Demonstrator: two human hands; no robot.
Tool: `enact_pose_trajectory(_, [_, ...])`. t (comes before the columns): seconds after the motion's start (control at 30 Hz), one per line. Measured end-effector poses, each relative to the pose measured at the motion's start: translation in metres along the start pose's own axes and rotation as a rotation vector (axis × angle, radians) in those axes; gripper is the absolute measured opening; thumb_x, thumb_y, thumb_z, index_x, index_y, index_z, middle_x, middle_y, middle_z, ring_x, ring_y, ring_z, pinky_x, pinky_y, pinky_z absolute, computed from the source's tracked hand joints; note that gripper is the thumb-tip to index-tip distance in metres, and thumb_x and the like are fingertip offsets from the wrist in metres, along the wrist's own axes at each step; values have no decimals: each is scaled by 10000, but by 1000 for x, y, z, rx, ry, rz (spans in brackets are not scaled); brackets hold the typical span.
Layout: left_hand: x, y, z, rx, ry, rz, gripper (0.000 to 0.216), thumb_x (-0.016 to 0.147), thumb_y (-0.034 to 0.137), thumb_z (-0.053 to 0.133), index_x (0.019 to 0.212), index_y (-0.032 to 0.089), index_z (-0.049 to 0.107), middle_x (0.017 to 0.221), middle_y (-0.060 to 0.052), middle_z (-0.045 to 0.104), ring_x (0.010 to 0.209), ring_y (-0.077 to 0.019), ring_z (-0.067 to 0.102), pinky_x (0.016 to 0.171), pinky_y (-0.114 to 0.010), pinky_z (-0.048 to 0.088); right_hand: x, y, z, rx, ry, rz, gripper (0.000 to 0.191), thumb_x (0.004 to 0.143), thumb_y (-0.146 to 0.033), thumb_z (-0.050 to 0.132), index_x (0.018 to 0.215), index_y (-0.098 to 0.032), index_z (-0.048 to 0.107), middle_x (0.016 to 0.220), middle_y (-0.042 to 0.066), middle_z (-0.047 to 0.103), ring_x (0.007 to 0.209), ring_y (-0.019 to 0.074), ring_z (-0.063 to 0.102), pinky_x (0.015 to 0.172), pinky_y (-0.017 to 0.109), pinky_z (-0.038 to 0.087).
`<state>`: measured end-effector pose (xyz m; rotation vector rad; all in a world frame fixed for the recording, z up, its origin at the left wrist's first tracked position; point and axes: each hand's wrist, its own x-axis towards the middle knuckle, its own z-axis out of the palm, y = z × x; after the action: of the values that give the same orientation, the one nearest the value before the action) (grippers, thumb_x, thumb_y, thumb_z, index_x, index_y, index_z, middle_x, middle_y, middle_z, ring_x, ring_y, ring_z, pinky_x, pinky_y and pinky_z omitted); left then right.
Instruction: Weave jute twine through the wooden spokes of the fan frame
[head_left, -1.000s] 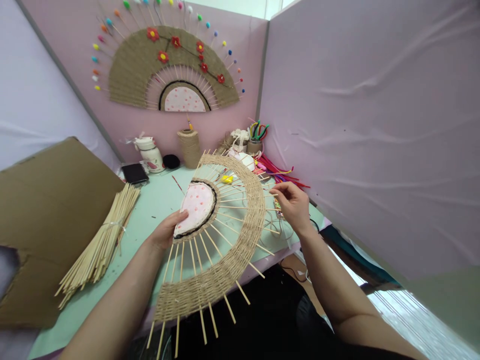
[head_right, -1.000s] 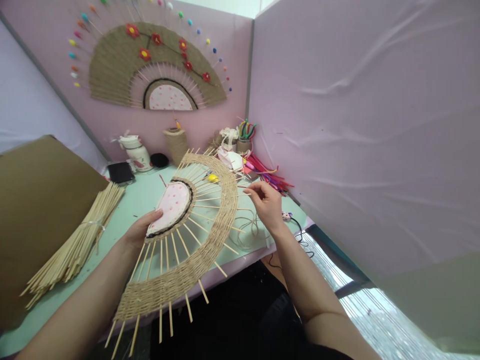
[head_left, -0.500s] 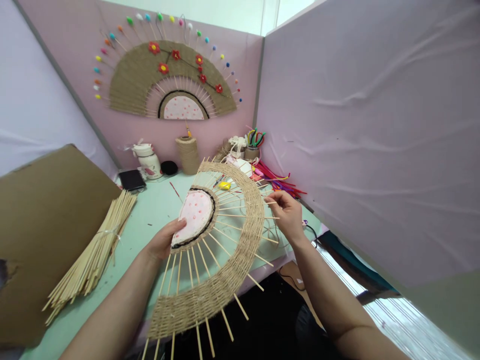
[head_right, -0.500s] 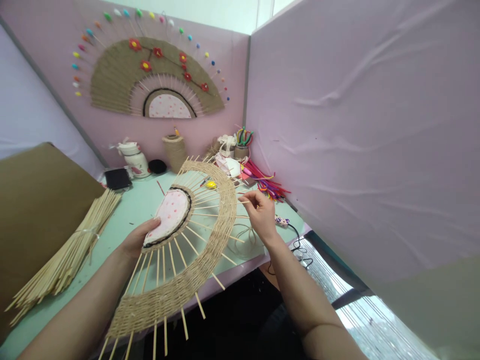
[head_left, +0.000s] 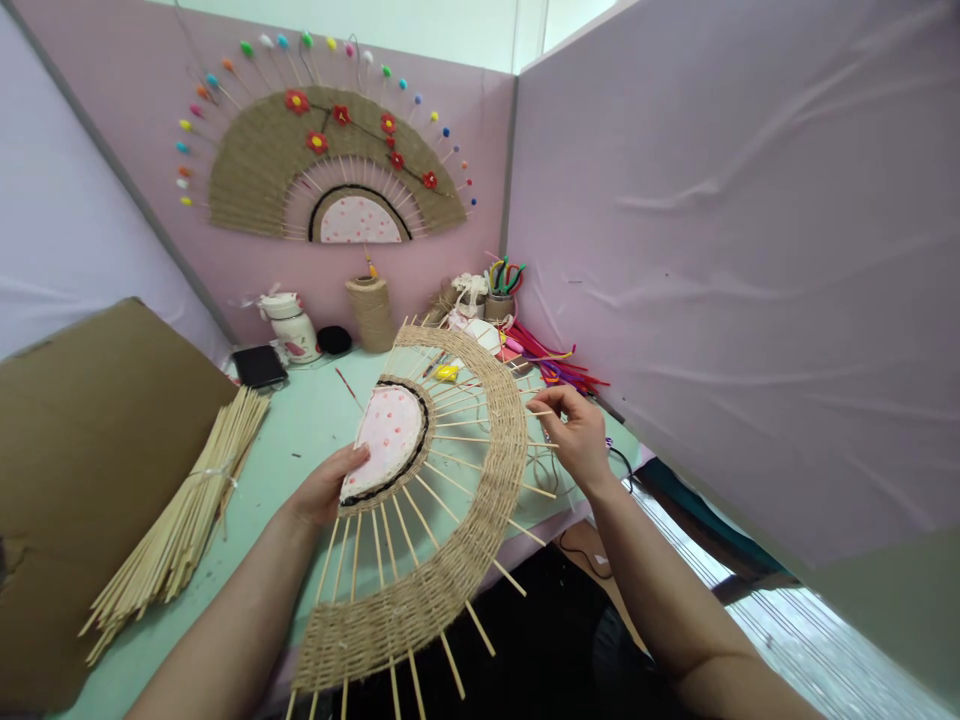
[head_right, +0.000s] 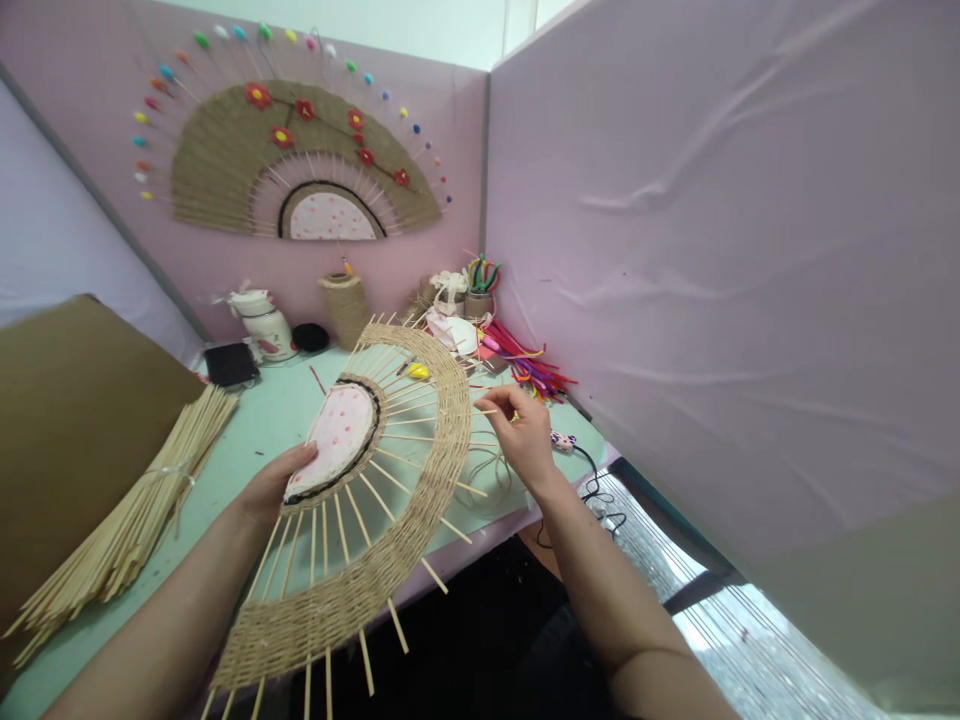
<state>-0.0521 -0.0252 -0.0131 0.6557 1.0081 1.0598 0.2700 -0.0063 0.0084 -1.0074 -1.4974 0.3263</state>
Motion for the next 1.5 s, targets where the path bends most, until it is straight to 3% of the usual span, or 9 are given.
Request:
enact_pose_trajectory(0.27, [1,1,0,21,-39,-4,437,696,134,671,1122,36,656,765,-130,754,620,-222,712,559,-240,572,-2,5,-3,9,-19,-3,80,832,-263,623,785,-199,638,741,1,646,675,139,561,657,268,436])
enact_pose_trajectory(0.4, [0,1,0,34,-38,-8,451,684,150,683,1122,47,660,775,-126,756,635,-230,716,558,-244,571,-3,7,-3,10,61,88,102,809,-285,647,763,-196,632,691,-10,634,623,133,543,620,266,430])
enact_pose_trajectory(0.53, [-1,1,2,43,-1,-26,437,658,141,685,1078,21,672,756,-142,751,641,-249,717,544,-254,568,-4,7,-4,2,57,113,122,797,-303,657,751,-193,630,675,-10,634,603,132,537,600,265,426])
enact_pose_trajectory(0.73, [-2,1,5,57,68,-31,400,676,123,656,1062,20,677,707,-124,744,600,-226,706,530,-240,559,-3,10,-6,-63,21,21,93,833,-285,619,805,-198,635,732,1,641,651,139,555,640,272,438])
enact_pose_trajectory(1.13, [2,-1,-7,64,-10,-46,528,734,153,648,1247,39,594,831,-138,757,622,-227,709,570,-264,562,1,11,-11,-145,-18,-169,112,898,-260,539,864,-224,640,842,44,665,793,191,599,741,341,463])
enact_pose_trajectory(1.33, [10,-8,-22,61,-13,-57,465,709,156,662,1150,12,645,843,-156,754,644,-232,711,560,-257,557,0,8,-17,-164,13,-137,140,872,-330,613,796,-213,626,756,21,630,650,155,549,619,293,445])
enact_pose_trajectory(1.5, [10,-9,-25,59,-61,-52,412,671,188,712,1049,26,687,804,-151,752,663,-238,714,549,-243,552,1,2,-27,-207,-5,-221,110,890,-289,593,819,-208,616,791,31,634,705,158,562,651,293,445])
